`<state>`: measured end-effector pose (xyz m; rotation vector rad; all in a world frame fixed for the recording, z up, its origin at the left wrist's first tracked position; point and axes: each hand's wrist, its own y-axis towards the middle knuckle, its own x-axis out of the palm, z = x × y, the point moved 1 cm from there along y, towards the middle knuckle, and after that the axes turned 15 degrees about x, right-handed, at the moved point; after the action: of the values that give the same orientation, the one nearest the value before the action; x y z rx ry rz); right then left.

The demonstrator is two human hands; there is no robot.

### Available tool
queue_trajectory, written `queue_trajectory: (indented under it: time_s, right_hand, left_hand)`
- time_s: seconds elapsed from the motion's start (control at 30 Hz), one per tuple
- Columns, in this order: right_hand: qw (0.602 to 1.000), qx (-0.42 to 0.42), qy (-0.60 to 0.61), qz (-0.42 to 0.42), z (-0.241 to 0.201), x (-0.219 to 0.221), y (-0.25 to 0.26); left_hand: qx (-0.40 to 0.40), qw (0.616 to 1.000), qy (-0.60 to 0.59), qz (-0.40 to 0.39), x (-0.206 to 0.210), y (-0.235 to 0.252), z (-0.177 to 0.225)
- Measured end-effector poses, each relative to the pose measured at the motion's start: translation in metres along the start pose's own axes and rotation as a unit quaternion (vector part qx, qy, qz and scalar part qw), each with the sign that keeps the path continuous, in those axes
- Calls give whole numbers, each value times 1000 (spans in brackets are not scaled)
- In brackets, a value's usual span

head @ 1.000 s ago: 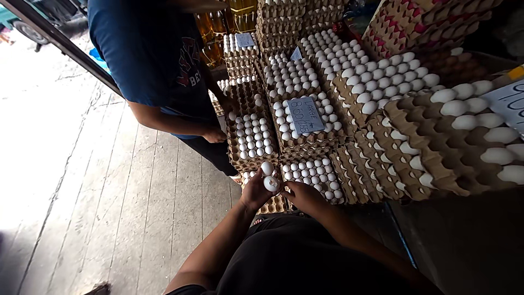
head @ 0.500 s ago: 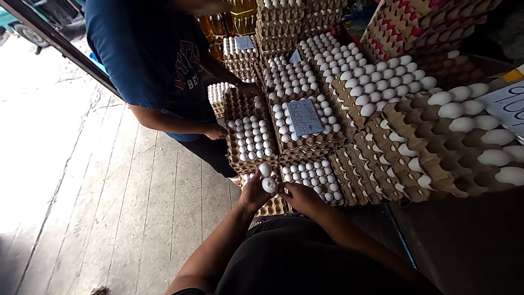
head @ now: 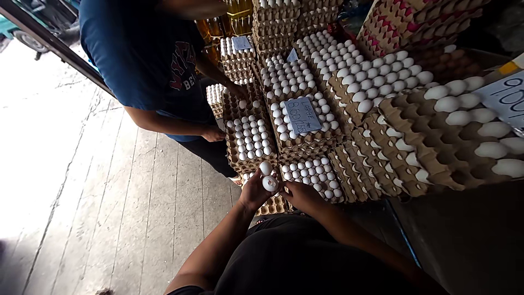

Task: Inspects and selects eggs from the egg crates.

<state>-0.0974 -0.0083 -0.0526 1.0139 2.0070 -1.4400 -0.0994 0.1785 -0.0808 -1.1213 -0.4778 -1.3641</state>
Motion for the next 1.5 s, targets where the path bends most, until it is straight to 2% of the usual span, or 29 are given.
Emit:
queue_trajectory:
  time_s: [0.93,1.1,1.2,1.33,1.4,1.5]
  right_hand:
    - [1000,8,-9,-4,12,4,-7]
    - [995,65,-60,-35,6,0,4]
    - [987,85,-122,-55,-20,-13,31]
    - [983,42,-165,-67,-87,-14,92]
    - [984,30,-163,-64,-123,0,130]
    - [991,25,-128,-15,-160,31,180]
  left_hand:
    - [-4,1000,-3,-13,0,-5,-10]
    - [26,999,-37,16,-9,-21,7]
    - [79,994,-60,44,-20,-44,25]
    - [163,979,-90,82,-48,-90,42]
    - [207,965,-113,116,-64,-119,50]
    - [267,942,-154,135,-94,-162,58]
